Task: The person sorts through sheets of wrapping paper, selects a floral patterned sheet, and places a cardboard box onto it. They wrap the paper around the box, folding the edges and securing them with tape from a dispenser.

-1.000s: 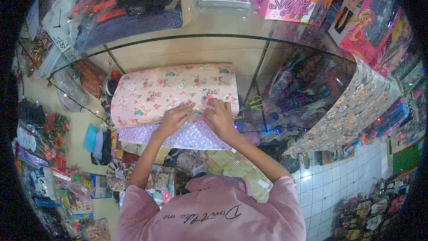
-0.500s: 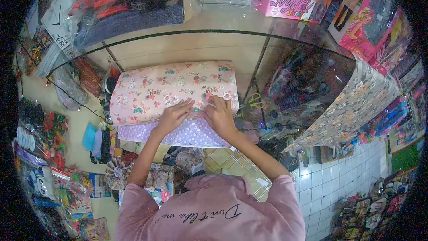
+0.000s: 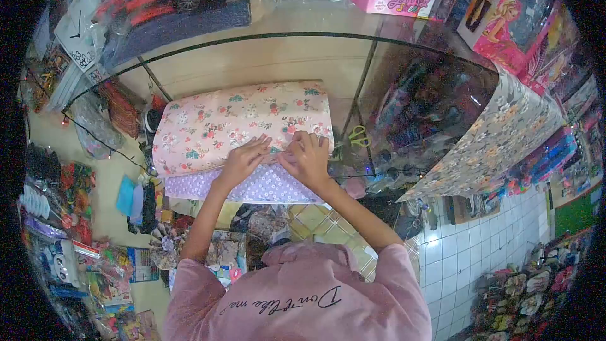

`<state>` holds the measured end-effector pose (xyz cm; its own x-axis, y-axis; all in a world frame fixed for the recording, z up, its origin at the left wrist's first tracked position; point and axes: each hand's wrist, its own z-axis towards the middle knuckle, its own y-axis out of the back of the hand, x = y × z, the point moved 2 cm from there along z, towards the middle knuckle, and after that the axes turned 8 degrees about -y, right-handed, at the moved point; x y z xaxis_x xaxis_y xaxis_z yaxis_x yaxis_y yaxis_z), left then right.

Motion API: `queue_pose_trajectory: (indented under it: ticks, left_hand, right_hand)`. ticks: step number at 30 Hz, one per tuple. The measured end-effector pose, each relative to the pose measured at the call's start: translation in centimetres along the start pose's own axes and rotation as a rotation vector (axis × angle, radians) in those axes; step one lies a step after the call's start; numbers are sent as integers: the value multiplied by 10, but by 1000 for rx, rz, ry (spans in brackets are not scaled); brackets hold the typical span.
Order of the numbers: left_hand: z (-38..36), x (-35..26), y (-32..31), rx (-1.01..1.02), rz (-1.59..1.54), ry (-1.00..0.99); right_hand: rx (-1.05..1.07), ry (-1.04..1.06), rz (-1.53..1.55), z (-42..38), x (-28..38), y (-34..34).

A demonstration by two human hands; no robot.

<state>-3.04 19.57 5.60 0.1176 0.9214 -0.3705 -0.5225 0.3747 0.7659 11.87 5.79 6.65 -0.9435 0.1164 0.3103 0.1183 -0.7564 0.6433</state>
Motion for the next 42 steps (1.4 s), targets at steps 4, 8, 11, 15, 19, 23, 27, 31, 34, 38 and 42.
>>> queue_pose_trajectory:
  ticks: [4, 8, 11, 15, 19, 23, 27, 31, 34, 38, 42]
  left_hand:
    - [0, -1, 0, -11, -13, 17]
    - [-2, 3, -3, -15, -5, 12]
    - [2, -9, 1, -17, 56, 31]
    - [0, -14, -2, -50, 97, 81]
    - [-1, -7, -9, -107, 104, 53]
    - [1, -6, -10, -134, 84, 83]
    - [6, -20, -3, -122, 103, 85]
    - [0, -3, -14, -145, 87, 101]
    - [-3, 4, -18, -169, 65, 91]
    - [-2, 3, -16, -148, 107, 79]
    - [-1, -3, -13, -139, 116, 69]
  right_hand:
    - [-18, -14, 3, 1, 2, -1]
    - [-19, -18, -10, 3, 2, 1]
    - [-26, -13, -22, 3, 2, -1]
    - [-21, -24, -29, 2, 3, -1]
    - [-14, -28, -41, 1, 2, -1]
    - [7, -34, -54, 0, 5, -1]
    - [-4, -36, -53, -1, 3, -2]
    - [-8, -46, -46, -2, 1, -5]
    - [1, -55, -43, -2, 1, -4]
    - [90, -124, -6, 1, 6, 5]
    - [66, -105, -61, 1, 4, 11]
